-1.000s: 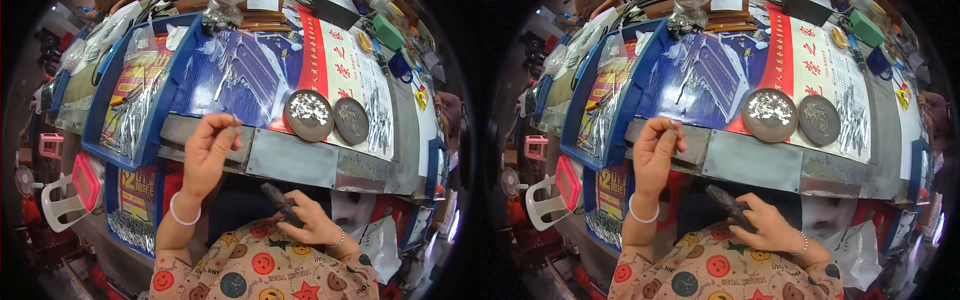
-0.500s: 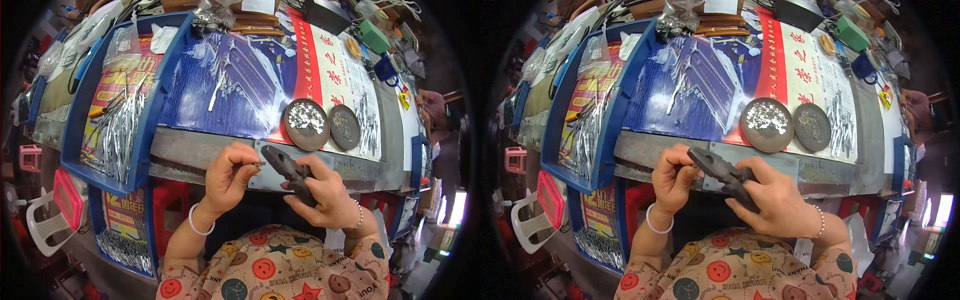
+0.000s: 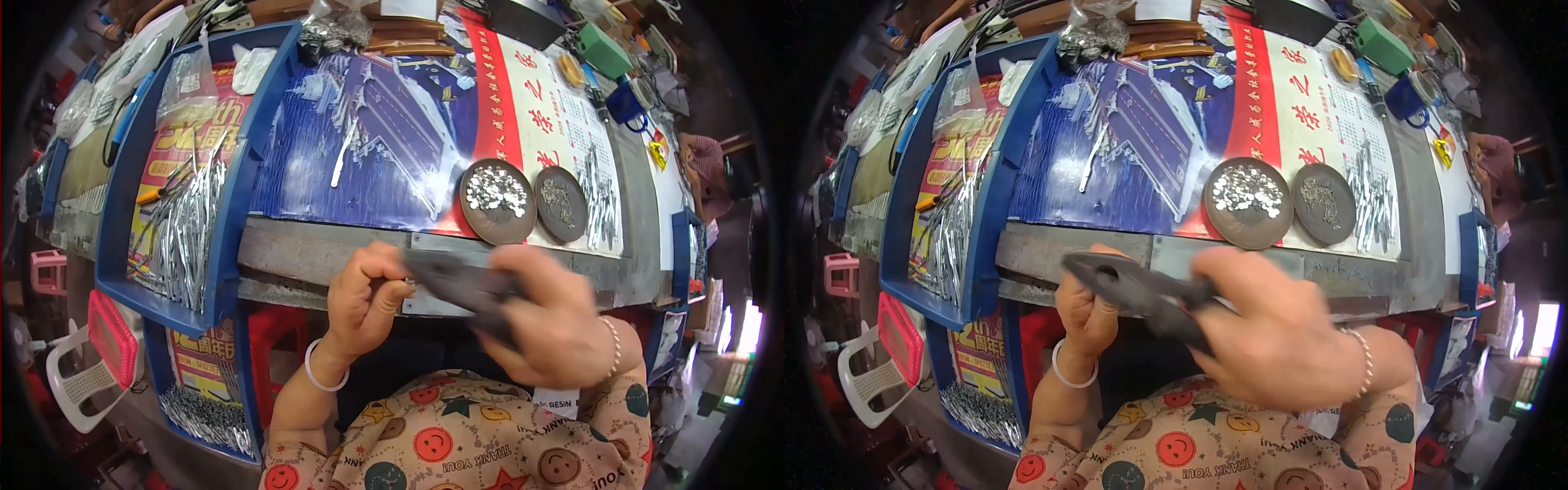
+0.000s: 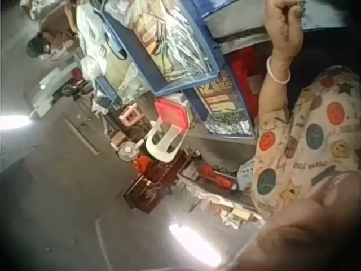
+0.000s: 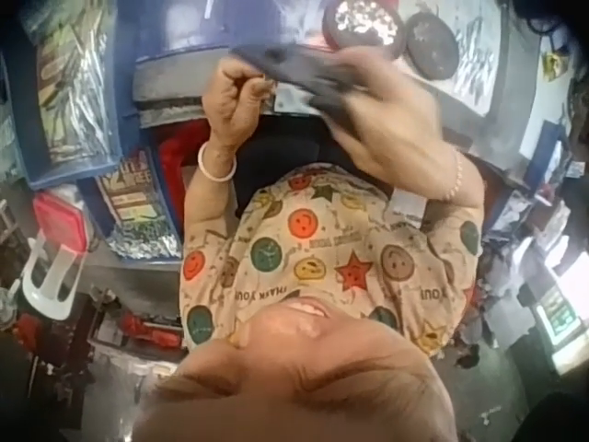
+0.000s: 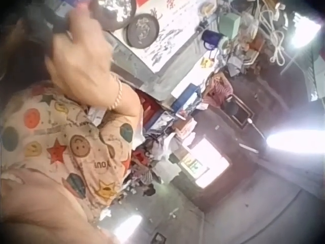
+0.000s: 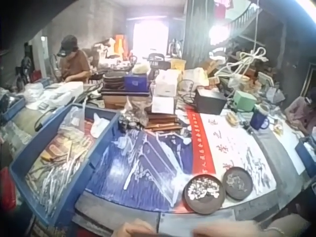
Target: Manually assembling or processing small metal hardware components using pliers at a workbench.
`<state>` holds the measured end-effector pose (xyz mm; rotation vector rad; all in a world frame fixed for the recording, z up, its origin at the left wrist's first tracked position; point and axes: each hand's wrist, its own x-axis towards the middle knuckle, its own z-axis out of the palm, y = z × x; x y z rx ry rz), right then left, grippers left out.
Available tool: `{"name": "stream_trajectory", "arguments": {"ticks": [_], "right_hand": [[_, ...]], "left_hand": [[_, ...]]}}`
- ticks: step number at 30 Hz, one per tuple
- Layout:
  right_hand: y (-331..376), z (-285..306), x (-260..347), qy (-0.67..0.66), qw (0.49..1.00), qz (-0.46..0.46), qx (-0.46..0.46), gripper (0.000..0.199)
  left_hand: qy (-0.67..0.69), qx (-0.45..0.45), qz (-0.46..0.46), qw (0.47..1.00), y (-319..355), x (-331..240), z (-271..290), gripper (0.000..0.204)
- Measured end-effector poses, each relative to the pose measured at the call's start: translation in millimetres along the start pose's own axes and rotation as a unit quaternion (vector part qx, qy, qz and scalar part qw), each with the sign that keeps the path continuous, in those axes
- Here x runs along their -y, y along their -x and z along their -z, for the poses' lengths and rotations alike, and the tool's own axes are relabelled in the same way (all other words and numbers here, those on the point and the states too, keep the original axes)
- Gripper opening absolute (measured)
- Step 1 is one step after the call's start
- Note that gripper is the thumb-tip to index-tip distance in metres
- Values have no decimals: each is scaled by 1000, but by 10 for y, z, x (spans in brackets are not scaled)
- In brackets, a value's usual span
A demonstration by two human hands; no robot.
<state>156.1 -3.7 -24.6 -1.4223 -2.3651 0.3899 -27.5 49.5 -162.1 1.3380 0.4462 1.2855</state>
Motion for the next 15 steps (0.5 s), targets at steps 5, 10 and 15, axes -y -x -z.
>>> {"name": "stream_trajectory", "arguments": {"ticks": [5,10,15], "right_hand": [[80,-59,-103,-101,994,-36,-2,19],[385,-211,-182,-104,990,-68,66,22],[680,-434,-166,-123,985,-57,109,31]], "left_hand": [[53,-24,38,998,12,-42,9,10],[201,-85,194,956,150,-205,-75,14],[289,-119,300,901,443,-291,-99,12]]}}
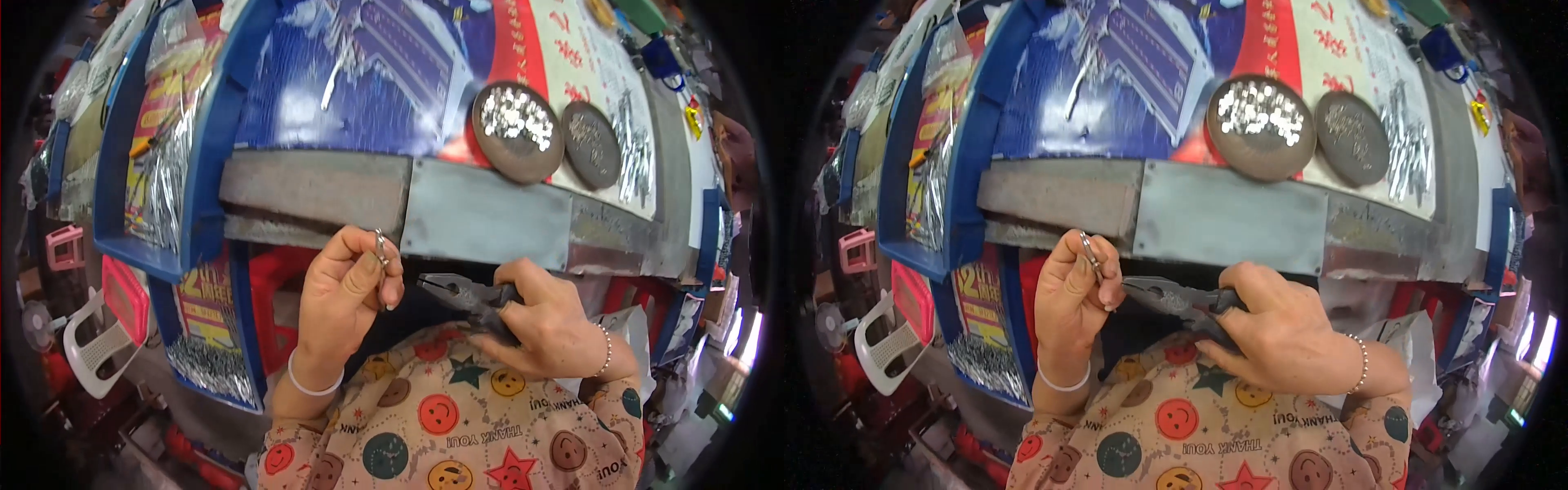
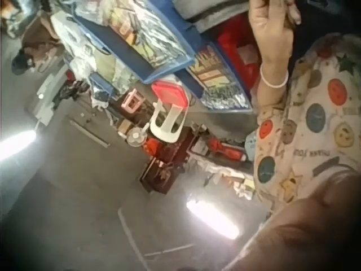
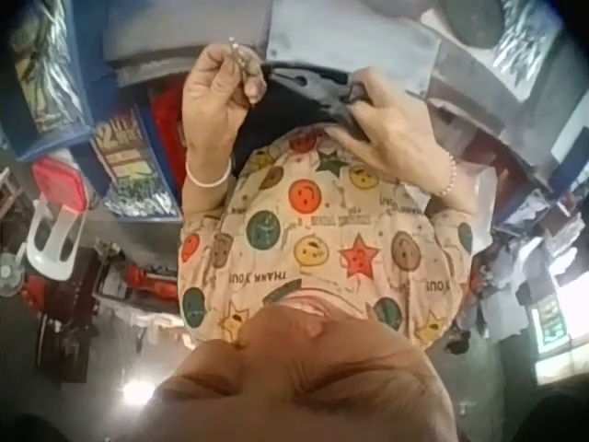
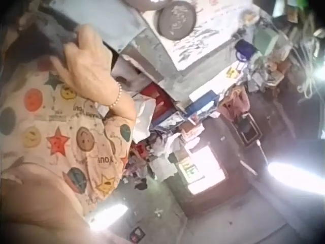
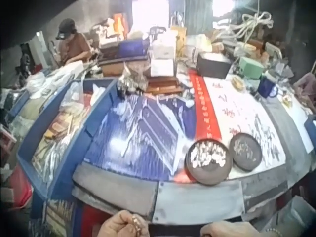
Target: Manually assembling or processing small metal hardware components using pliers at a workbench.
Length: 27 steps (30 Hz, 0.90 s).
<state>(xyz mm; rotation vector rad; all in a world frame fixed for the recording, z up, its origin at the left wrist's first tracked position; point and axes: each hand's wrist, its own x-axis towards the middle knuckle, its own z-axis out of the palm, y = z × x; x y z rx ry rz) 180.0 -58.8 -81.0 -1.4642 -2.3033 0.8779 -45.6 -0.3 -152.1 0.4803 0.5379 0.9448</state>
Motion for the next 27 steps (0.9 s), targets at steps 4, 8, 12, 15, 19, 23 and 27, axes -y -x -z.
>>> {"name": "stream_trajectory", "arguments": {"ticks": [4,8,12,15,19,23,27], "right_hand": [[90,-119,-44,0,1000,17,24,38],[176,-235,-77,4,999,32,38,41],[249,-265,-73,15,998,37,52,43],[278,-285,-86,13,998,33,54,41],[286,-279,-107,16,998,26,52,42],[274,-272,-139,24,998,29,60,46],[268,-282,-156,38,997,36,62,47]], "left_hand": [[-7,-64,48,997,216,85,-14,12],[-3,-82,108,991,354,162,-21,14],[-5,-81,117,990,441,238,-22,14],[-20,-95,115,989,463,247,-84,14],[-59,-107,120,985,449,257,-144,15],[-86,-103,115,984,431,281,-144,16],[-86,-99,120,984,413,296,-126,15]]}}
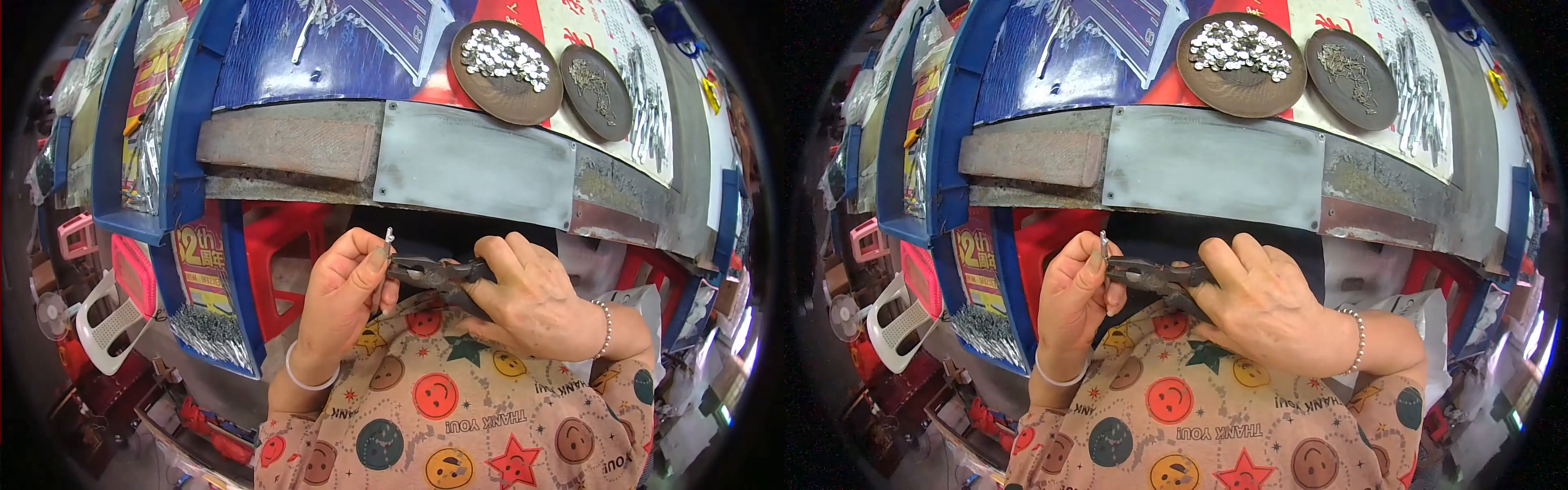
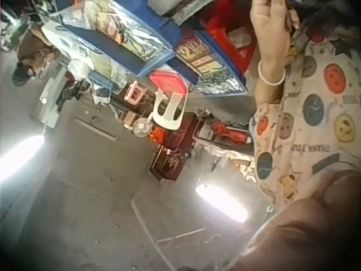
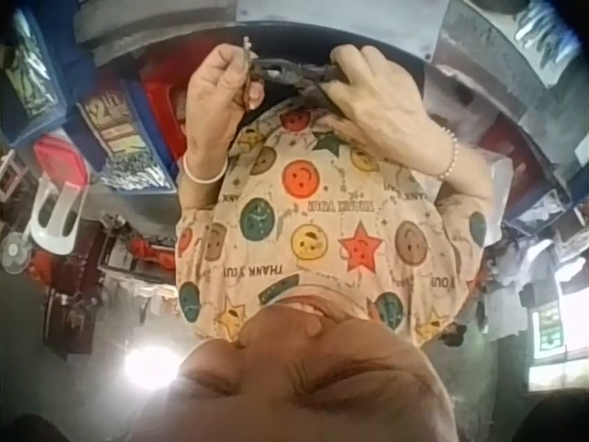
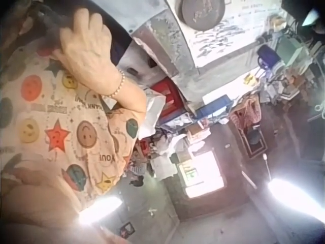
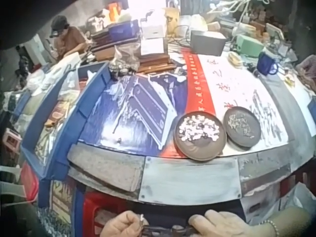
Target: Manually assembling or processing small metal hardware components using pliers at a workbench.
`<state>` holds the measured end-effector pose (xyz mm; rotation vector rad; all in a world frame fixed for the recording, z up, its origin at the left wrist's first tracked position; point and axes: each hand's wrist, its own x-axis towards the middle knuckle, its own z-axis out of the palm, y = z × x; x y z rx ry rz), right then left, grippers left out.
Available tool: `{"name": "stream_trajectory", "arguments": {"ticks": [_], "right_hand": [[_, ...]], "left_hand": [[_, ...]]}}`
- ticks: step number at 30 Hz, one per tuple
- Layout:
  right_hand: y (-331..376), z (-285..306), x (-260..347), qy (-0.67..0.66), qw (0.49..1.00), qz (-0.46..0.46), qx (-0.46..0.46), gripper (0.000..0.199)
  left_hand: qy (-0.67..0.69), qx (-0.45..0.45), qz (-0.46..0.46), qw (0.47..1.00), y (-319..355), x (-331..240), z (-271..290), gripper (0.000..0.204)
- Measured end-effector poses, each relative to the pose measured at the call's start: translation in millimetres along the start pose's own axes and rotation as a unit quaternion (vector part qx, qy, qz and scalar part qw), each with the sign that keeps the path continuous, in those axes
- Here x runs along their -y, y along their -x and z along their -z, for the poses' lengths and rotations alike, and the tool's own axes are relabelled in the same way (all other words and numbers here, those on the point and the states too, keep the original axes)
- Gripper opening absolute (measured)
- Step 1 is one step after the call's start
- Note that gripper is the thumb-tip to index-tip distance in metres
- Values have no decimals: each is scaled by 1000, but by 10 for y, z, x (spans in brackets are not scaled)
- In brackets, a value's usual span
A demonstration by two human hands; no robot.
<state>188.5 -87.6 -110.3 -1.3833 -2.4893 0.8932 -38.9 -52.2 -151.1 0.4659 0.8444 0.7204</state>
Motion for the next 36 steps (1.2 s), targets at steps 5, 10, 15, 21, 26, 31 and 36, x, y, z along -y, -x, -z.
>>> {"name": "stream_trajectory", "arguments": {"ticks": [5,10,15,21,26,31,36], "right_hand": [[-7,-64,-14,36,999,1,-16,41],[44,-53,24,76,996,-27,44,37],[-42,29,-151,-291,946,-18,139,28],[-4,-27,-66,-160,983,-34,78,35],[-15,-116,-12,-30,998,-52,27,37],[-31,-152,-13,-4,999,-46,10,36],[-58,-160,-8,27,998,-47,9,35]], "left_hand": [[-47,-7,-15,999,-1,5,7,13],[-73,-13,-11,997,-25,20,-5,12],[-103,-26,-24,994,-38,49,34,12],[-91,-34,-56,994,-91,67,52,13],[-85,-45,-35,995,-87,65,66,13],[-82,-33,-32,996,-93,88,62,13],[-82,-33,-28,996,-105,96,82,13]]}}
